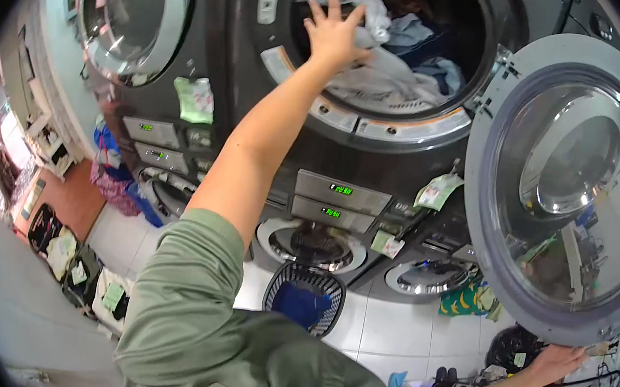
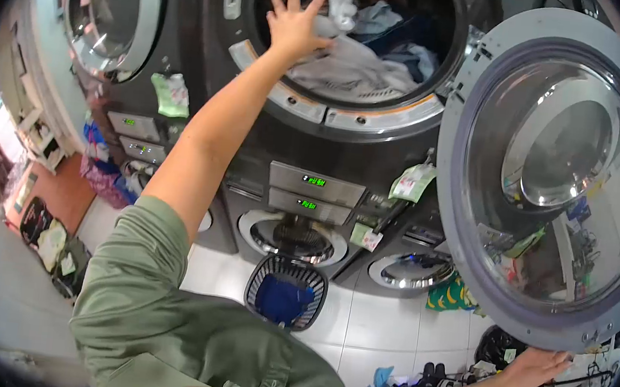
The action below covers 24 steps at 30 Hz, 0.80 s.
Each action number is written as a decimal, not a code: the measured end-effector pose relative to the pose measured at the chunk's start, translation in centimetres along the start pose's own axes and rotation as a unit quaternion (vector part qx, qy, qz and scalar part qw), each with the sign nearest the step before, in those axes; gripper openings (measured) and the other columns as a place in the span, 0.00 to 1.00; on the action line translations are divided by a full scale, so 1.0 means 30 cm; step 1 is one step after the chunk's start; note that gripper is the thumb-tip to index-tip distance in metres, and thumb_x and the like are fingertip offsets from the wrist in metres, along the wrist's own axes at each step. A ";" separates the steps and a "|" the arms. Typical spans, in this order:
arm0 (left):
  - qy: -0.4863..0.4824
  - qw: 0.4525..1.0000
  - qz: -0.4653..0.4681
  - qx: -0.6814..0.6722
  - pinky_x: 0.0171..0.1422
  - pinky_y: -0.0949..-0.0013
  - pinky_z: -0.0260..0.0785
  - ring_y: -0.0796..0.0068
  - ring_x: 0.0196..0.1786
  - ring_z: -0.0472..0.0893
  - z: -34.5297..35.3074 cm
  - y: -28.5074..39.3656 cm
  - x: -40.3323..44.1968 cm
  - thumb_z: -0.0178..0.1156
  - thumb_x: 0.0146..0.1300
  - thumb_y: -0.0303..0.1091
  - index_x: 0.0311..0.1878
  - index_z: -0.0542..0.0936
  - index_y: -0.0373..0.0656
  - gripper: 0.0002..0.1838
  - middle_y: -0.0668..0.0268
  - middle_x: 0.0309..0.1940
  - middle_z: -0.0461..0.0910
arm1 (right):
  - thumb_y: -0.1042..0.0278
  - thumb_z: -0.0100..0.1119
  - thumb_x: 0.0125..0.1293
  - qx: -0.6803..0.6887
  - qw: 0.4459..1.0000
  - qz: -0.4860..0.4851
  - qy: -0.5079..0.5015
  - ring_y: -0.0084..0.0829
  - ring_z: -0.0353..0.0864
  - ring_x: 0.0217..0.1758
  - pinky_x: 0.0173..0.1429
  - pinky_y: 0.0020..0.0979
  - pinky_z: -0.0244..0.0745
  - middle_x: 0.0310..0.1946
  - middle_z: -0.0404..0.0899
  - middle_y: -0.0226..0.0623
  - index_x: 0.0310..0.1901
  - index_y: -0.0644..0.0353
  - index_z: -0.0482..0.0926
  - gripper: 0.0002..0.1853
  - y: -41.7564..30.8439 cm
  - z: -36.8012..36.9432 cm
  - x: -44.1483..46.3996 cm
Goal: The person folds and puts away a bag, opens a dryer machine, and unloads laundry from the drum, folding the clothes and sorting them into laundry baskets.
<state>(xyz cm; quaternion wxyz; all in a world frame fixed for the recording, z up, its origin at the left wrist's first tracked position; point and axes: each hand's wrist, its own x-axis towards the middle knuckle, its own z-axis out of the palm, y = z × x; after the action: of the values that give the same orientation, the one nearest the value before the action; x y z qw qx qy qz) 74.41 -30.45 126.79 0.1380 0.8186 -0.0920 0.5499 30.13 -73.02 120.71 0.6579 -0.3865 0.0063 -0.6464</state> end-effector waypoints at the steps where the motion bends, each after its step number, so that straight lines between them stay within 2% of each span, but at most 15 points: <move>1: -0.027 0.999 -0.001 0.045 0.54 0.37 0.56 0.32 0.62 0.49 0.060 -0.021 0.031 0.71 0.26 0.57 0.60 0.62 0.70 0.50 0.56 0.68 0.39 | 0.55 0.37 0.66 -0.154 0.978 -0.089 0.112 0.39 0.60 0.59 0.65 0.39 0.52 0.57 0.61 0.46 0.57 0.69 0.59 0.26 0.047 0.080 -0.061; 2: -0.135 0.988 -0.037 0.067 0.55 0.39 0.59 0.31 0.63 0.47 0.117 -0.033 0.048 0.71 0.25 0.58 0.62 0.60 0.70 0.52 0.57 0.68 0.38 | 0.55 0.40 0.65 -0.305 0.911 -0.172 0.219 0.39 0.62 0.59 0.64 0.39 0.54 0.56 0.61 0.47 0.57 0.72 0.59 0.27 0.101 0.125 -0.095; 3: -0.208 0.975 -0.069 0.021 0.54 0.42 0.62 0.31 0.64 0.46 0.204 -0.065 0.045 0.70 0.27 0.57 0.62 0.58 0.70 0.52 0.58 0.69 0.36 | 0.57 0.44 0.63 -0.440 0.801 -0.351 0.205 0.40 0.65 0.55 0.61 0.41 0.58 0.52 0.64 0.51 0.55 0.73 0.61 0.27 0.178 0.134 -0.106; 4: -0.217 0.972 -0.083 0.040 0.52 0.42 0.63 0.31 0.64 0.44 0.277 -0.067 0.028 0.71 0.28 0.53 0.62 0.59 0.71 0.50 0.61 0.69 0.35 | 0.51 0.42 0.62 -0.450 0.740 -0.463 0.185 0.37 0.67 0.49 0.55 0.37 0.62 0.47 0.67 0.53 0.48 0.75 0.66 0.28 0.230 0.305 -0.192; 5: -0.243 0.964 -0.092 0.066 0.53 0.42 0.62 0.33 0.64 0.44 0.349 -0.065 0.009 0.65 0.39 0.51 0.63 0.58 0.70 0.43 0.61 0.69 0.35 | 0.59 0.40 0.65 -0.305 0.843 -0.443 0.017 0.47 0.67 0.54 0.54 0.43 0.66 0.50 0.66 0.54 0.54 0.74 0.62 0.24 0.343 0.304 -0.198; 6: -0.248 0.961 -0.079 0.093 0.55 0.41 0.59 0.35 0.65 0.45 0.520 -0.133 -0.022 0.56 0.48 0.52 0.63 0.57 0.69 0.36 0.61 0.69 0.35 | 0.54 0.40 0.65 -0.428 0.745 -0.502 -0.096 0.49 0.67 0.54 0.52 0.43 0.68 0.52 0.64 0.54 0.54 0.73 0.62 0.27 0.407 0.405 -0.261; 7: -0.257 0.960 -0.100 0.048 0.57 0.42 0.58 0.38 0.66 0.45 0.482 -0.094 -0.047 0.49 0.52 0.52 0.64 0.56 0.66 0.33 0.61 0.68 0.40 | 0.52 0.45 0.61 -0.303 0.812 -0.448 -0.218 0.45 0.65 0.54 0.58 0.40 0.60 0.50 0.66 0.56 0.45 0.66 0.69 0.23 0.516 0.551 -0.327; 9: -0.306 0.945 -0.111 0.044 0.59 0.52 0.60 0.45 0.64 0.56 0.611 -0.152 -0.078 0.50 0.50 0.59 0.63 0.60 0.61 0.35 0.58 0.65 0.52 | 0.58 0.61 0.50 -0.239 0.826 -0.293 -0.418 0.46 0.56 0.61 0.62 0.44 0.52 0.58 0.58 0.51 0.48 0.61 0.69 0.25 0.681 0.798 -0.410; 11: -0.305 0.948 -0.092 0.019 0.61 0.53 0.57 0.48 0.65 0.55 0.671 -0.166 -0.067 0.48 0.52 0.56 0.64 0.59 0.58 0.34 0.58 0.66 0.51 | 0.47 0.63 0.45 -0.245 0.761 -0.344 -0.493 0.58 0.49 0.63 0.61 0.57 0.48 0.62 0.52 0.49 0.54 0.47 0.69 0.32 0.886 1.062 -0.459; 15: -0.283 0.958 -0.035 0.008 0.65 0.57 0.51 0.54 0.66 0.54 0.742 -0.179 -0.025 0.45 0.56 0.52 0.64 0.58 0.53 0.32 0.58 0.66 0.50 | 0.39 0.58 0.46 -0.362 0.730 -0.335 -0.473 0.54 0.43 0.67 0.53 0.74 0.42 0.65 0.50 0.39 0.58 0.32 0.65 0.34 1.261 1.422 -0.554; 19: -0.278 0.959 -0.008 0.049 0.69 0.61 0.44 0.61 0.67 0.53 0.774 -0.216 -0.035 0.41 0.60 0.47 0.64 0.57 0.48 0.29 0.58 0.67 0.49 | 0.55 0.48 0.59 -0.489 0.633 -0.321 -0.507 0.48 0.47 0.67 0.56 0.71 0.39 0.62 0.58 0.32 0.58 0.32 0.64 0.23 1.522 1.513 -0.533; 20: -0.364 0.925 -0.100 -0.038 0.68 0.60 0.46 0.61 0.67 0.54 0.667 -0.167 -0.017 0.38 0.62 0.42 0.65 0.56 0.45 0.27 0.58 0.65 0.53 | 0.61 0.45 0.59 -0.487 0.645 -0.308 -0.501 0.46 0.47 0.67 0.57 0.70 0.39 0.62 0.58 0.30 0.57 0.31 0.64 0.22 1.579 1.507 -0.530; 21: -0.284 0.954 -0.092 -0.037 0.64 0.61 0.55 0.62 0.63 0.62 0.741 -0.198 -0.068 0.40 0.61 0.40 0.59 0.65 0.42 0.24 0.54 0.61 0.61 | 0.66 0.42 0.60 -0.487 0.656 -0.295 -0.496 0.43 0.48 0.67 0.58 0.69 0.38 0.62 0.58 0.29 0.57 0.31 0.64 0.23 1.623 1.499 -0.524; 23: -0.469 0.875 -0.051 0.109 0.56 0.61 0.64 0.62 0.52 0.74 0.628 -0.138 -0.027 0.48 0.56 0.37 0.45 0.77 0.41 0.17 0.51 0.49 0.73 | 0.71 0.39 0.59 -0.504 0.653 -0.255 -0.505 0.42 0.48 0.67 0.60 0.67 0.37 0.63 0.56 0.28 0.58 0.34 0.64 0.25 1.662 1.501 -0.506; 24: -0.472 0.874 -0.044 0.104 0.56 0.61 0.64 0.62 0.52 0.74 0.581 -0.115 -0.044 0.48 0.56 0.37 0.45 0.77 0.41 0.17 0.51 0.49 0.73 | 0.69 0.38 0.60 -0.517 0.645 -0.223 -0.516 0.42 0.46 0.68 0.61 0.67 0.35 0.64 0.54 0.29 0.59 0.35 0.63 0.25 1.684 1.500 -0.498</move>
<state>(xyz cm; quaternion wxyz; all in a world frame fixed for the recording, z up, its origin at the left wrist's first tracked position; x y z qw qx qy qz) 90.21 -32.89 118.92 0.0164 0.9937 -0.0521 0.0983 93.26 -44.51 118.83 0.0830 -0.9248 -0.0877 -0.3609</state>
